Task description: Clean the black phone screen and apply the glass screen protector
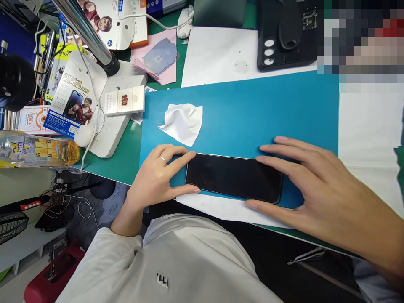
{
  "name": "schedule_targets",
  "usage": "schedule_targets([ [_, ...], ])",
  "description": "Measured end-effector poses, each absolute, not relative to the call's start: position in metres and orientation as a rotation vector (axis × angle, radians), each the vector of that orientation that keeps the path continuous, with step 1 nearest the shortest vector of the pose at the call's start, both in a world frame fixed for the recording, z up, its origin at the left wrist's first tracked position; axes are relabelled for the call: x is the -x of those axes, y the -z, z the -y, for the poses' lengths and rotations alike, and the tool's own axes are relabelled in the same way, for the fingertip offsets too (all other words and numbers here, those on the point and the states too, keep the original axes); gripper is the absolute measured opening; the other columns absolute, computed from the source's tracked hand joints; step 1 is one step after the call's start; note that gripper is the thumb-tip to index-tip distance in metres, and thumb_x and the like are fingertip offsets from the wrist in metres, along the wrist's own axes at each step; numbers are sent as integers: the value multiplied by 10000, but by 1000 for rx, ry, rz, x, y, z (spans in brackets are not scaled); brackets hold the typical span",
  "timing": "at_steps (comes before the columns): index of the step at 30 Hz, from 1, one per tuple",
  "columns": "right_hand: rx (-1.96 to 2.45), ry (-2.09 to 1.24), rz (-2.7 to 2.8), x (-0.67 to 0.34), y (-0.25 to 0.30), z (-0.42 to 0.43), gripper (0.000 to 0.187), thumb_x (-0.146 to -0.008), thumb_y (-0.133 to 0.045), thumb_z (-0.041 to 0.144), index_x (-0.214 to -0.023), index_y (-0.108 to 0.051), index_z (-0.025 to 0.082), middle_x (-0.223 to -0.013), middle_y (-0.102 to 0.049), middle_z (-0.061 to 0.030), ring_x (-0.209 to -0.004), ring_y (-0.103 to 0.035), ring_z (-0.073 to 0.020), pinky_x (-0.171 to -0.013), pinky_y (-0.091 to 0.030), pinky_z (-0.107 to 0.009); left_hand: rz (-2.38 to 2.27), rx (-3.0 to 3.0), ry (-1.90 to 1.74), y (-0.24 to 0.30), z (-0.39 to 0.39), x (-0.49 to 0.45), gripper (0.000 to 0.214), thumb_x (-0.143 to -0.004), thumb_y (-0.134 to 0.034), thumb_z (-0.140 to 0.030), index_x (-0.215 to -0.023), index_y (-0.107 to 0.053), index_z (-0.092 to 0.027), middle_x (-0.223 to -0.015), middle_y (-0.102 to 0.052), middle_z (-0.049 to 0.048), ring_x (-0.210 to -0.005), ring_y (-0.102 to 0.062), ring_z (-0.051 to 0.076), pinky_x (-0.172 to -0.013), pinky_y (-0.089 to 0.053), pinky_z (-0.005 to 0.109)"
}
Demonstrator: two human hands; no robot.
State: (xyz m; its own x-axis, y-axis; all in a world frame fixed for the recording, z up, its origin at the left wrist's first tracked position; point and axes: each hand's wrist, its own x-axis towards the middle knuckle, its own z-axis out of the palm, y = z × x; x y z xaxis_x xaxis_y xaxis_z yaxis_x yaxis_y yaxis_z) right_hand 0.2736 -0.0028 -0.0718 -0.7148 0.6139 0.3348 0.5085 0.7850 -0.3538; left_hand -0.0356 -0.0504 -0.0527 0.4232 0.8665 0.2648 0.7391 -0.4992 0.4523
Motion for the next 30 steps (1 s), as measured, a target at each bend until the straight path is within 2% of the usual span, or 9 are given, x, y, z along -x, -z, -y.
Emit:
schedule_targets([
  [8, 845, -327, 2558, -276, 72, 3, 720, -969, -537, 622, -1492, -465, 132, -1312, -633, -239, -1379, -541, -433, -1047, -554, -579, -1395, -2414, -687, 54, 50, 35, 655, -891, -709, -616, -1384, -601, -199, -1229, -697, 144, -1092, -623, 285, -961, -521, 462],
  [19, 866, -360, 2541, -275, 70, 3, 701, -957, -588, 590, -1493, -462, 156, -1307, -640, -227, -1366, -553, -441, -1050, -547, -591, -1396, -2414, -676, 54, 50, 36, 656, -884, -720, -610, -1383, -604, -201, -1228, -698, 142, -1093, -618, 284, -964, -519, 460],
  [26, 844, -339, 2568, -274, 71, 3, 700, -958, -592, 581, -1434, -496, 76, -1327, -621, -276, -1359, -545, -476, -1046, -537, -610, -1395, -2398, -668, 53, 50, 36, 646, -889, -725, -595, -1388, -605, -202, -1238, -698, 137, -1090, -612, 274, -956, -515, 449],
  [30, 844, -330, 2560, -274, 71, 2, 717, -956, -593, 588, -1467, -476, 99, -1330, -628, -255, -1366, -549, -452, -1054, -543, -590, -1389, -2405, -688, 53, 49, 36, 638, -887, -733, -579, -1376, -615, -185, -1224, -697, 142, -1072, -610, 270, -953, -511, 445],
])
